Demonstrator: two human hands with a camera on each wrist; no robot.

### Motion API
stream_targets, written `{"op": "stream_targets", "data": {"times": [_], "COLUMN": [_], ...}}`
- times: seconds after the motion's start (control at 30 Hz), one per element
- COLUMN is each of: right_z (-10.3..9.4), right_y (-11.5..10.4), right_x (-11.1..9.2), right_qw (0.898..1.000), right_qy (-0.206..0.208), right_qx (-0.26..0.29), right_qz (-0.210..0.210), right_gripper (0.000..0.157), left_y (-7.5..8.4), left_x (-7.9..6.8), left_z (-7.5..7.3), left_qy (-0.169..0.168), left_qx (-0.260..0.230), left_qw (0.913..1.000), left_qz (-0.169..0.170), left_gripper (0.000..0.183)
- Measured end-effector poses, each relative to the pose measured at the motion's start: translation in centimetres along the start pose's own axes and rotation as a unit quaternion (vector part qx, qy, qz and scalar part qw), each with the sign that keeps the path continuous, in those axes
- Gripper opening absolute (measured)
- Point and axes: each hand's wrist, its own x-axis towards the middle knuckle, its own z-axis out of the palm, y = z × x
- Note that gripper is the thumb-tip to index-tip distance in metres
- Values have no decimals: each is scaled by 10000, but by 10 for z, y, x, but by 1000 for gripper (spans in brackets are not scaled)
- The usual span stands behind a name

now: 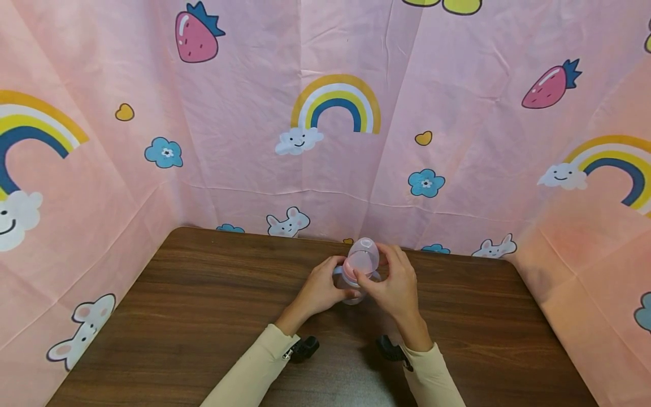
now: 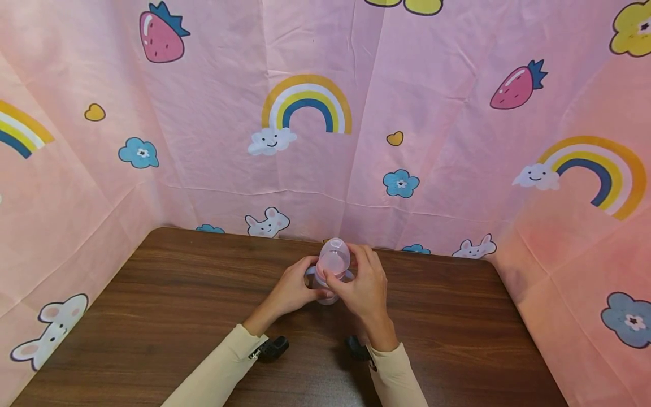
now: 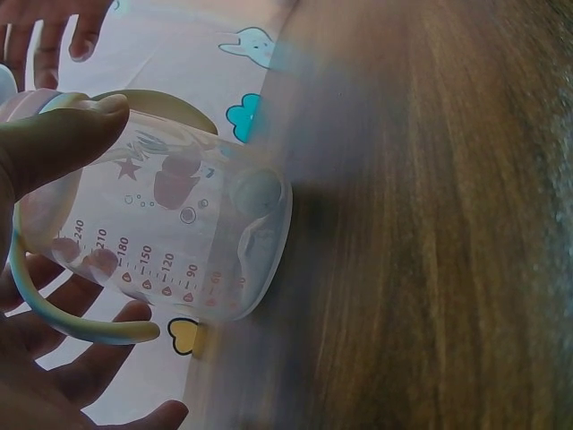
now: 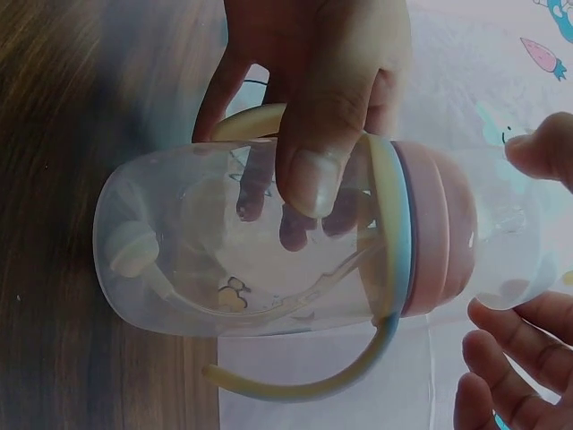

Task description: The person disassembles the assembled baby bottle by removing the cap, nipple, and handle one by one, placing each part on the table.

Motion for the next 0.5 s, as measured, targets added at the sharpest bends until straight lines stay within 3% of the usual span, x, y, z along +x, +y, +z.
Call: {"op": "stream_targets", "data": {"times": [0.07, 0.13, 0.23, 0.3, 0.5], "right_z": [0, -1, -1, -1, -3], "right_y": [0, -1, -2, -2, -5], "right_x": [0, 0, 0, 0, 0], "right_qw": [10000, 10000, 9999, 9998, 9996], "right_qy": [16, 55, 125, 162, 224], "right_qx": [24, 18, 4, 5, 97], "right_qz": [-18, -42, -83, -102, -126], "right_gripper": [63, 63, 63, 62, 62], "left_y": [-11, -12, -11, 1, 3], "left_x": [1, 1, 1, -1, -1], "left_z": [5, 5, 5, 0, 1], "left_qy": [55, 81, 49, 4, -11], "left_qx": [108, 114, 54, -76, 11], "left_qw": [9998, 9997, 9999, 10000, 9998], "left_qz": [152, 212, 132, -59, -203], "left_gripper": [76, 76, 76, 76, 76]}}
